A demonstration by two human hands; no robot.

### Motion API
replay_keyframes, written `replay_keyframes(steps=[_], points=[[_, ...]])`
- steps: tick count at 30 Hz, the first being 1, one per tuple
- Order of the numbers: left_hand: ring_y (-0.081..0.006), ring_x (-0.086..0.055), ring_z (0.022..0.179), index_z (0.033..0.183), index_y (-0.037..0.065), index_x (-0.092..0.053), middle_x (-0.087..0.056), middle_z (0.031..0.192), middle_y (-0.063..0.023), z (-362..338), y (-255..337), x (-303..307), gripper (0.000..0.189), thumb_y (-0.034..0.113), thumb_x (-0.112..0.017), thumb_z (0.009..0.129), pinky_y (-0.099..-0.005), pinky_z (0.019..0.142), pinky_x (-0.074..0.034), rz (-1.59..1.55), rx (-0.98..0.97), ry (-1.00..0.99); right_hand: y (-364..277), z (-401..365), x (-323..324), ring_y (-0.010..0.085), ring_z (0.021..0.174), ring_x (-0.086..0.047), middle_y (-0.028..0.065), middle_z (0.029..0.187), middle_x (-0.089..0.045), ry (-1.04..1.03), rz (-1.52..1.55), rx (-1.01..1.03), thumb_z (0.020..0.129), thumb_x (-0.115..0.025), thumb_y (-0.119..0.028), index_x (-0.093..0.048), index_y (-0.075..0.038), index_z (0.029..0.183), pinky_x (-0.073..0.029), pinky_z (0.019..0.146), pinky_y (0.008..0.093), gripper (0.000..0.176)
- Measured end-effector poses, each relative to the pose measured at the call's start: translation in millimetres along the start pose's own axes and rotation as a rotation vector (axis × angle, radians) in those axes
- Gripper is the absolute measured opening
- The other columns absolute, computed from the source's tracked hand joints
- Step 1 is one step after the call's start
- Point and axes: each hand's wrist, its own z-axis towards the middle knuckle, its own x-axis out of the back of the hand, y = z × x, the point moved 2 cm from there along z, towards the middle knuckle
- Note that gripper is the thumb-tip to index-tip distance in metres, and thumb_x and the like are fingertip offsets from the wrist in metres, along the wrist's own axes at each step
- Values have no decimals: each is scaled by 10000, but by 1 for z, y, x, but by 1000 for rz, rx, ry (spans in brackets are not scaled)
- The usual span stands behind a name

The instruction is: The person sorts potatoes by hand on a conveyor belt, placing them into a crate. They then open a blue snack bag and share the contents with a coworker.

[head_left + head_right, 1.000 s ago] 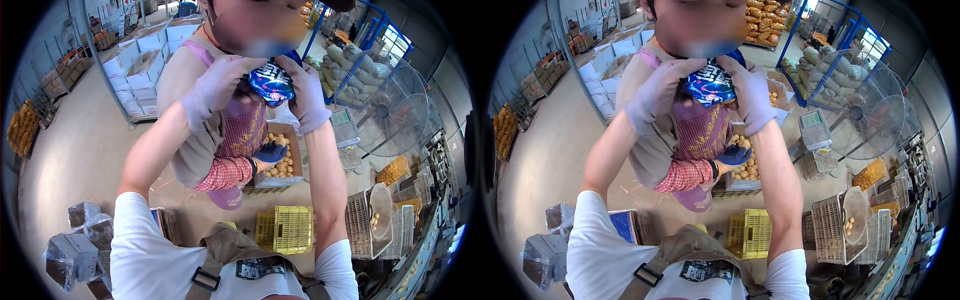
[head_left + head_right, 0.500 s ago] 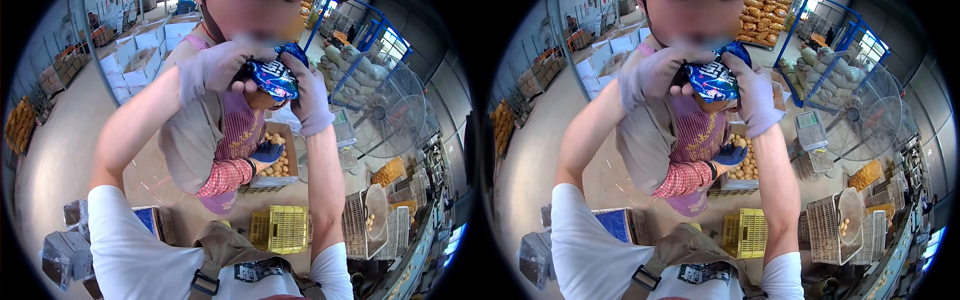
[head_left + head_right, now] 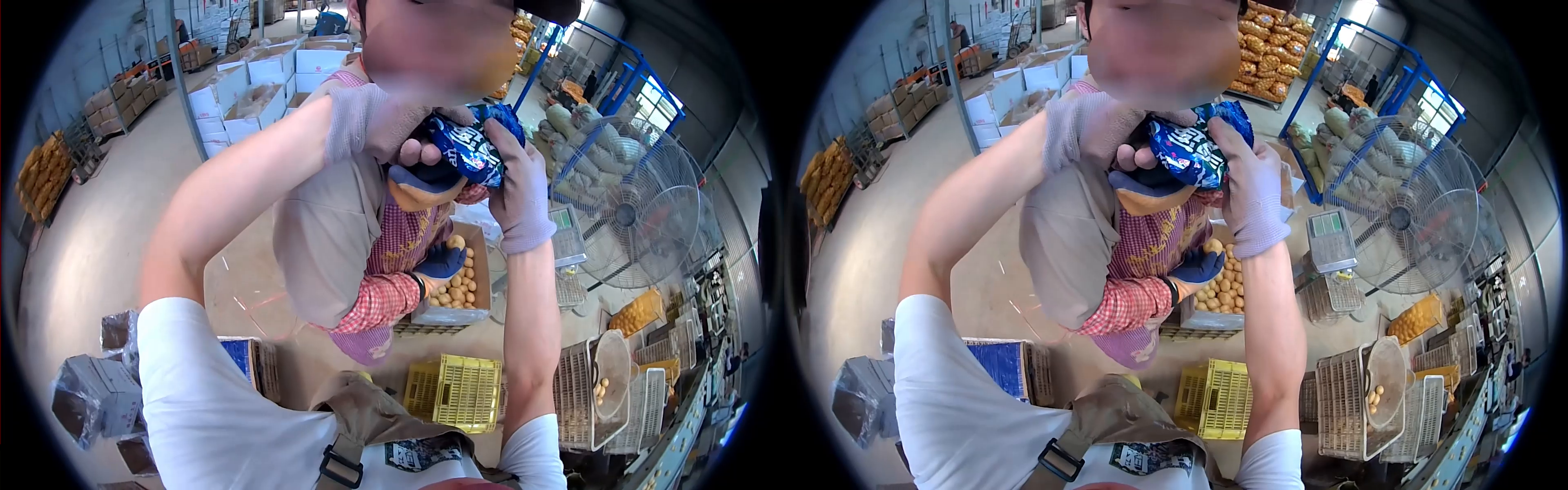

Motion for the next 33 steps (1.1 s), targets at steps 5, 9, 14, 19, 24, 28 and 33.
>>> replay_keyframes(steps=[5,9,14,19,24,28,33], points=[[-97,-515,412,981,28,-584,-599,648,-48,-4,-5,-6,253,263,-664,933,-179,306,-374,13,-87,-1,3,-3,5,205,864,-732,131,1022,-718,-7,9,7,944,-669,-111,-637,77,1138,-616,770,316,272],[-101,-539,429,997,-1,-599,-626,660,-70,-4,-4,-8,296,287,-638,941,-180,316,-414,92,-53,-68,0,-12,10,198,885,-729,130,1035,-718,-22,9,24,950,-670,-120,-647,76,1132,-604,785,313,268],[-49,-529,448,871,44,-691,-638,626,-8,-11,-20,-33,288,303,-620,973,-187,392,-389,332,-195,-146,-5,-41,23,79,749,-673,21,877,-720,-8,-60,173,922,-743,-162,-719,14,968,-542,658,236,184],[-4,-559,599,962,59,-706,-636,742,71,-25,-74,-79,187,233,-738,901,-176,492,-426,419,-252,-106,-11,-139,55,59,876,-632,-2,975,-721,20,-516,208,876,-788,-141,-714,3,1087,-524,792,250,267],[-31,-611,818,1209,-3,-691,-718,934,10,-35,-145,-147,390,129,-782,853,-208,741,-512,350,-307,-167,12,-249,98,95,964,-644,27,1062,-725,142,-425,-118,796,-829,-33,-680,-1,1184,-520,915,289,417],[-55,-656,831,1311,27,-636,-731,1044,-29,-41,-217,-214,491,66,-777,842,-220,746,-534,362,-165,-537,14,-370,107,102,906,-647,7,975,-722,578,-577,-64,825,-753,24,-705,-15,1126,-525,827,268,307],[-39,-637,764,1219,26,-694,-737,985,-27,-107,-286,-306,375,55,-753,849,-206,660,-506,478,-242,-880,22,-538,59,148,839,-645,62,909,-701,912,-735,36,795,-762,22,-730,-13,1052,-516,762,277,261]])
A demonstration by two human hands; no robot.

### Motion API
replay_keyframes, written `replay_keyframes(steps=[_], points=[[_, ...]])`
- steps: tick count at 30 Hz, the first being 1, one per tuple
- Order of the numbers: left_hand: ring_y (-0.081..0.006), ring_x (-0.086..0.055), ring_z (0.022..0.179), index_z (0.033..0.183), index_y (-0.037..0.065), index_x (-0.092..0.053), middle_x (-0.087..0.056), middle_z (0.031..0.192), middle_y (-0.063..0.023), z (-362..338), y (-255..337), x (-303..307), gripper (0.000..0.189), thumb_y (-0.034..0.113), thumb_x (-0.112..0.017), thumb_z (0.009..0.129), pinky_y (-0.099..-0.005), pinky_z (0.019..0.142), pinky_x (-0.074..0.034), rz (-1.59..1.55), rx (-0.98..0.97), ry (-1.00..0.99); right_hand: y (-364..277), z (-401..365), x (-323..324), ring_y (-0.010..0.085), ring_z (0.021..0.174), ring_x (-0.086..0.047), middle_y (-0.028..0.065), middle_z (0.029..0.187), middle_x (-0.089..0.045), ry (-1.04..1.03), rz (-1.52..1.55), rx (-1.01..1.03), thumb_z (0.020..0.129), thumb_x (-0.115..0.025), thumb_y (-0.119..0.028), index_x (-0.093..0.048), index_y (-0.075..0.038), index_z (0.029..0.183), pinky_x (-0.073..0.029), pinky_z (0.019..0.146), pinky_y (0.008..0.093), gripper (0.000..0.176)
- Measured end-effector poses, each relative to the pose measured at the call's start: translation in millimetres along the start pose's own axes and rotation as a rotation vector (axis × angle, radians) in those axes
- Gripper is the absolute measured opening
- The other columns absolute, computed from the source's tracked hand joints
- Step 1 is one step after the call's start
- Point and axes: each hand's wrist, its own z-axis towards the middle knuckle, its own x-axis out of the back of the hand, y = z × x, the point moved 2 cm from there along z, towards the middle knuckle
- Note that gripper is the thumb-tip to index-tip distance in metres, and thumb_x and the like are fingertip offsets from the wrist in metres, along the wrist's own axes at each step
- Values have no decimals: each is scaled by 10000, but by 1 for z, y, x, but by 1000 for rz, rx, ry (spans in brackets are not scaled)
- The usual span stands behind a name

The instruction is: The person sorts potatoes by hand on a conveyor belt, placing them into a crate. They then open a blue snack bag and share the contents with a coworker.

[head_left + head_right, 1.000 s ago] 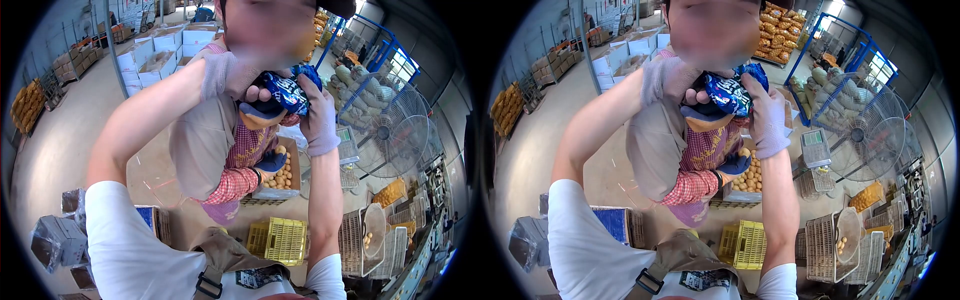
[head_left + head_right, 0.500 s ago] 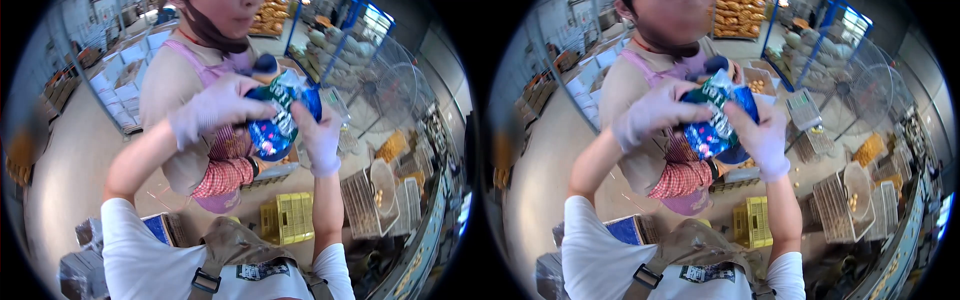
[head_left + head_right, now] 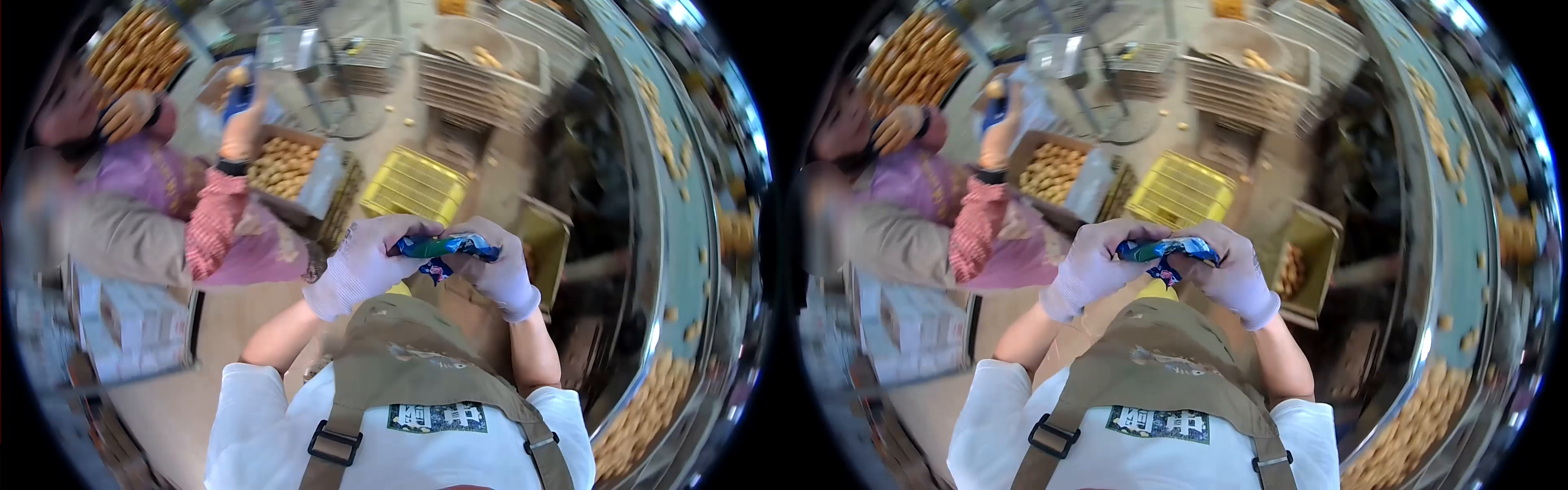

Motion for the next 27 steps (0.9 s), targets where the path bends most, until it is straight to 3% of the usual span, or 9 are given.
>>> replay_keyframes(steps=[2,3,6,12,18,21,22,23,27], points=[[-40,-626,760,1181,11,-710,-742,941,-40,-3,13,-43,334,43,-746,850,-204,658,-495,-21,54,-135,-11,-60,21,191,825,-641,99,914,-694,173,30,-106,770,-739,43,-745,-5,1001,-508,769,289,236],[-40,-620,758,1162,4,-717,-744,919,-46,-7,20,-63,314,37,-743,851,-203,657,-490,-28,80,-200,-4,-89,31,202,841,-641,93,933,-699,250,-62,81,718,-727,70,-748,-10,1025,-503,787,291,318],[-56,-629,744,1101,17,-745,-744,883,-49,-12,59,-93,319,-27,-737,785,-209,652,-488,-40,-53,-396,-54,-159,46,207,889,-639,101,971,-695,424,-112,95,621,-708,84,-753,-20,1067,-490,825,288,461],[-69,-645,734,1065,18,-754,-752,879,-79,-15,187,-116,352,-52,-715,722,-222,633,-495,-3,-259,-781,-206,-226,41,199,875,-631,80,947,-656,726,-247,-126,691,-740,49,-737,-43,1131,-500,819,294,450],[-127,-683,811,1112,3,-737,-742,926,-109,6,214,-203,394,13,-772,720,-253,707,-535,-33,-49,-1245,-202,-296,56,226,890,-639,79,914,-701,1010,-420,19,683,-753,22,-762,-41,1040,-519,823,315,363],[-170,-690,937,1190,16,-710,-723,1068,-126,16,215,-256,496,85,-832,713,-279,813,-545,-177,-632,-1139,-211,-316,65,262,918,-648,86,900,-718,1151,-535,-128,664,-782,-20,-764,-60,1010,-526,848,348,349],[-209,-682,1021,1239,26,-686,-692,1177,-137,15,236,-261,552,105,-851,718,-301,884,-536,-177,-701,-1113,-214,-320,68,269,925,-649,94,903,-715,1171,-621,-185,660,-789,-28,-762,-62,1002,-527,851,354,345],[-217,-687,996,1255,36,-681,-704,1130,-117,15,247,-271,555,79,-838,725,-308,870,-542,-161,-851,-1082,-216,-323,73,275,931,-651,102,906,-713,1183,-703,-242,656,-796,-35,-761,-64,994,-528,855,359,341],[-199,-678,922,1224,70,-716,-711,995,-84,15,253,-313,516,13,-820,722,-299,813,-542,-216,-769,-1292,-217,-335,83,297,970,-669,111,948,-712,1333,-722,-296,662,-805,-38,-752,-74,976,-530,869,376,321]])
